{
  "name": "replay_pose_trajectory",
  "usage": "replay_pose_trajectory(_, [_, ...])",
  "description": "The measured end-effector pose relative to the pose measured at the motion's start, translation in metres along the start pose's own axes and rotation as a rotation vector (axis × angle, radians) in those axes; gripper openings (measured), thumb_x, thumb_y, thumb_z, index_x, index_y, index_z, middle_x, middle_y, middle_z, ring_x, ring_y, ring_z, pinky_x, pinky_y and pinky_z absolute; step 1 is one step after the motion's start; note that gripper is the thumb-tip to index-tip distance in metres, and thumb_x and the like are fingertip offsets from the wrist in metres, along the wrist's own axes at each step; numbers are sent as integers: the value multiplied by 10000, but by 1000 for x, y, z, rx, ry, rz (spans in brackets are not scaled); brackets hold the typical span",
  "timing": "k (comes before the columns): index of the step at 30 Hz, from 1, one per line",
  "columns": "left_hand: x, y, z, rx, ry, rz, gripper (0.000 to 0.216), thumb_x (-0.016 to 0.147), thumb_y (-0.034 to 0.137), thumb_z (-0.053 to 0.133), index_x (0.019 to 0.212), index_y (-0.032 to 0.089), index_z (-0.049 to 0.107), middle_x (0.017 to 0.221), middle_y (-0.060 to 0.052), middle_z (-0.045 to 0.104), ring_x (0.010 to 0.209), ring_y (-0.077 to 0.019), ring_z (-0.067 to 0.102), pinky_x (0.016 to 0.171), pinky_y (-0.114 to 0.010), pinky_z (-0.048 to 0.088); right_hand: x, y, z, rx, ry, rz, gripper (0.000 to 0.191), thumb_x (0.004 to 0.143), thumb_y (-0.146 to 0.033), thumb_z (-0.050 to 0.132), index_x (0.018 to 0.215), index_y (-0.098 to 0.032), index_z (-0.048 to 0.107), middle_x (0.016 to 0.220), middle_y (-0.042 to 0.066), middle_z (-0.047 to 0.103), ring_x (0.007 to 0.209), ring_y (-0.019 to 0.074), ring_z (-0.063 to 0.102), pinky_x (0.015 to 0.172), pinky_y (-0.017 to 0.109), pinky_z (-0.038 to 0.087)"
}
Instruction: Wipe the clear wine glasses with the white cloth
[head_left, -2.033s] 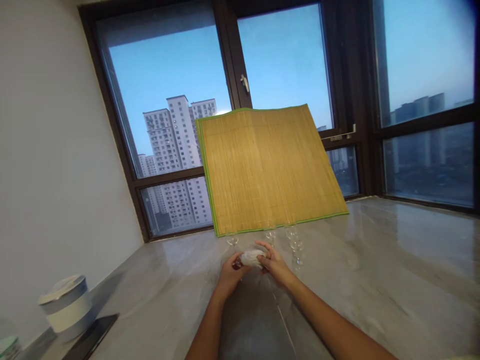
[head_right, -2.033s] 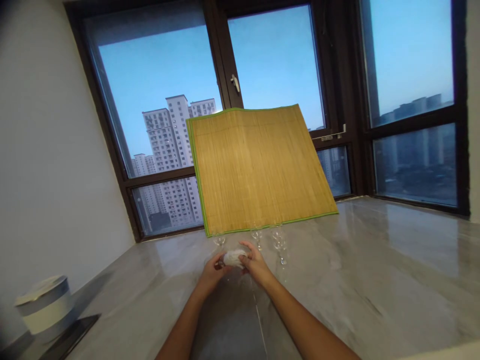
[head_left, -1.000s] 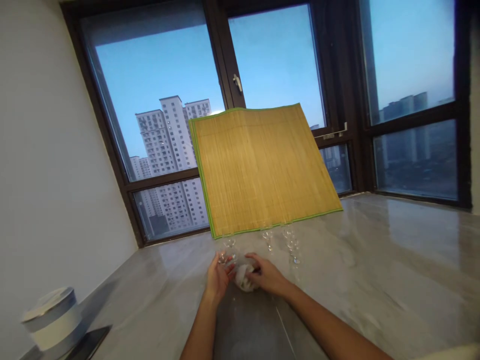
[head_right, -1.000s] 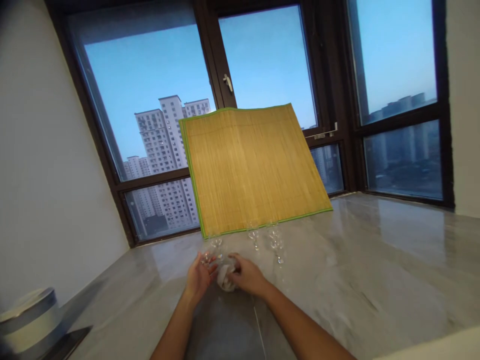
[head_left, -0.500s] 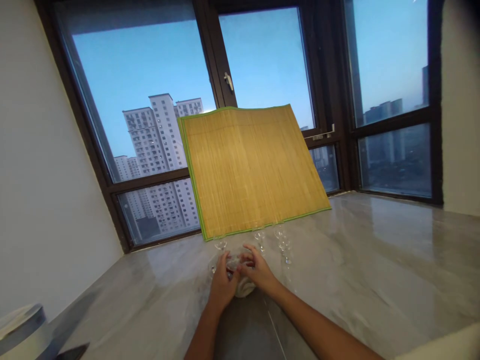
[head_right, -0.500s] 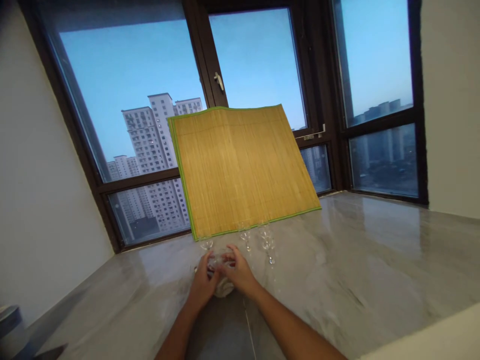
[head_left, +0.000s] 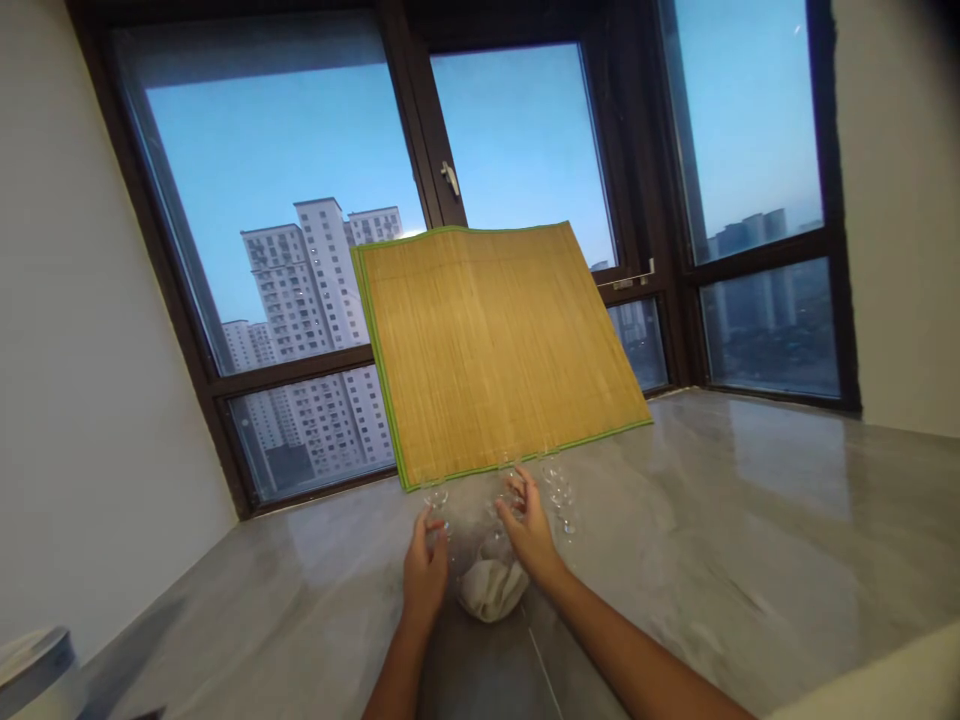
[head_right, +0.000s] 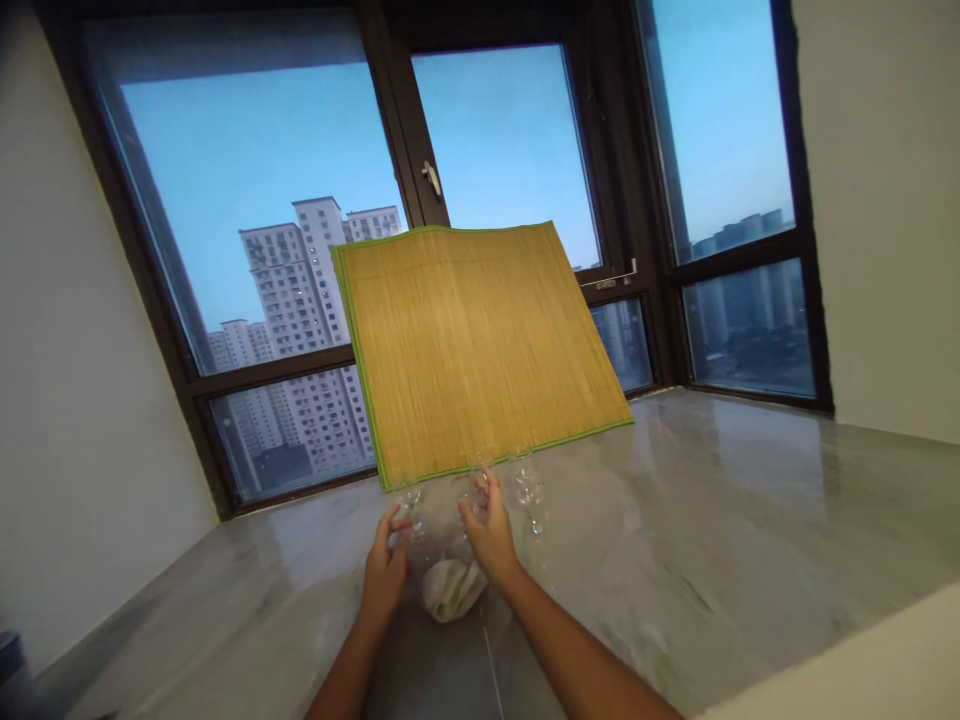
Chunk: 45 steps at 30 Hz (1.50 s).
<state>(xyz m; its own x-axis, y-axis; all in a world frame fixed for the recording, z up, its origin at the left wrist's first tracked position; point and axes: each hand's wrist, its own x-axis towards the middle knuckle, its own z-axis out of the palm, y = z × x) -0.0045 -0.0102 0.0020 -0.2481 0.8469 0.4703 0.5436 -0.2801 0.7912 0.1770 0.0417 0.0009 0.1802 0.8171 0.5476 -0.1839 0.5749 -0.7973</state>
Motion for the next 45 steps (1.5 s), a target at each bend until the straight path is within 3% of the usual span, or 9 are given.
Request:
replay_pose_trajectory(2, [6,-10,-5,190,31,28,457,916,445,384,1251,189,559,1147,-108,658,780,-195,638,803,-356,501,1,2,-1,-67,15,-21,657,820,-361,630,1412,-226,377,1280,120,601,1231,269,542,1013,436,432])
replay_pose_trajectory(4, [9,-20,-7,383,-9,56,415,909,401,400,1177,177,624,1208,-126,637,1045,-240,620,962,-373,444,1,7,-2,-130,15,-46,649,828,-351,614,1416,-215,374,1302,126,589,1239,266,535,1031,442,420])
replay_pose_trajectory(7, [11,-32,-4,608,-130,25,456,902,393,437,1304,226,575,1448,-130,491,1335,-264,446,1123,-450,282,3,16,-3,-197,30,-69,630,838,-356,593,1412,-204,384,1316,137,583,1237,270,538,1033,453,422])
replay_pose_trajectory(10, [10,-37,2,726,-256,-12,506,930,420,399,1415,289,462,1558,-102,357,1435,-263,311,1163,-567,99,6,23,-5,-245,67,-80,611,850,-378,570,1407,-195,397,1313,146,584,1224,279,547,1022,468,434])
replay_pose_trajectory(16, [8,-36,5,718,-399,-2,526,959,439,302,1454,290,402,1555,-87,360,1440,-265,308,1156,-609,59,8,23,-6,-295,86,-155,560,860,-401,562,1369,-200,446,1373,141,537,1294,282,472,1115,488,328])
replay_pose_trajectory(25, [7,-30,4,745,-388,22,503,962,421,277,1395,269,483,1507,-87,444,1410,-267,357,1146,-623,80,12,20,-8,-343,140,-180,519,869,-400,530,1346,-203,480,1348,141,551,1281,301,467,1123,515,305])
replay_pose_trajectory(31, [7,-31,4,737,-388,28,500,958,388,284,1408,268,468,1564,-72,346,1438,-268,304,1150,-609,93,15,22,-8,-318,163,-190,494,850,-382,546,1300,-178,533,1310,162,570,1257,326,487,1113,527,317])
replay_pose_trajectory(35, [6,-33,5,732,-435,30,488,959,389,292,1394,282,486,1532,-64,405,1428,-269,320,1149,-612,64,16,27,-9,-363,150,-199,516,852,-371,518,1322,-161,502,1333,174,548,1285,327,462,1119,531,308])
replay_pose_trajectory(45, [5,-24,3,756,-307,31,435,928,404,388,1285,251,585,1428,-75,541,1332,-312,406,1121,-546,162,17,28,-8,-373,144,-181,522,830,-314,525,1332,-179,477,1328,161,543,1274,316,463,1124,517,307])
